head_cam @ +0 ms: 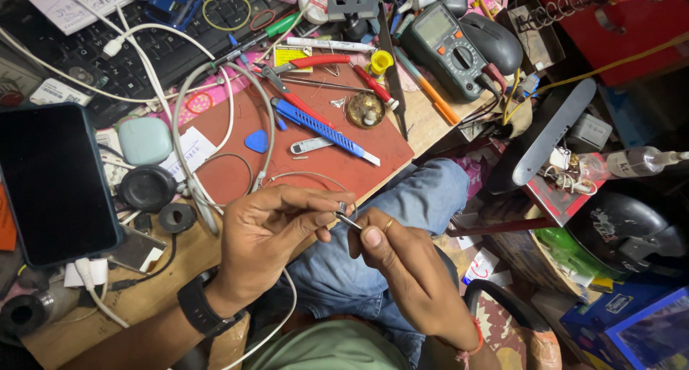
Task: The person uses pliers to strip and adjust a small wire or connector, then handles a small cylindrical component and a soldering iron. The person reaches for a bottle and returns to the work, continuing to manipulate the small parts on a cluttered workbench.
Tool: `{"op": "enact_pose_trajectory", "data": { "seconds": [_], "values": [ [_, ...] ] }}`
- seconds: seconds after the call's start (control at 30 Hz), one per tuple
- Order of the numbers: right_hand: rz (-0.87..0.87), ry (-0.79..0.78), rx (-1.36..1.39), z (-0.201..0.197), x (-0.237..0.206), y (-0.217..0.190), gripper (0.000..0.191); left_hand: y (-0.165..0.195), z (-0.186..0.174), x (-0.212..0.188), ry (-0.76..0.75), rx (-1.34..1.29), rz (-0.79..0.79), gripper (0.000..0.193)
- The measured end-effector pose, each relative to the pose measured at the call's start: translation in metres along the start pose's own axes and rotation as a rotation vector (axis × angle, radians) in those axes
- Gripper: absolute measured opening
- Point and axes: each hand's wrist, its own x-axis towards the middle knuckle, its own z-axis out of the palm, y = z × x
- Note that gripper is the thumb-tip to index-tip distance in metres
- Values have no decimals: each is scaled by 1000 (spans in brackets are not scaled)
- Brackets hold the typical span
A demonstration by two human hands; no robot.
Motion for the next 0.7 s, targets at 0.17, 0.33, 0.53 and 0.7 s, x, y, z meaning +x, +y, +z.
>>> {"op": "enact_pose_trajectory", "data": {
  "seconds": [0.17,0.33,0.53,0.7],
  "values": [
    [6,-12,-135,-5,-1,-6,38,-2,-1,0,-13,4,0,14],
    [-17,-15,-175,-6,-2,-9,38,-3,-2,-1,-18,22,-2,14],
    [-52,-22,-157,-7,-1,-9,39,-2,-2,-1,-30,2,-21,13],
    [-14,-39,-108,-8,-1,-4,40,2,1,-1,-48,-5,-13,12]
  ]
}}
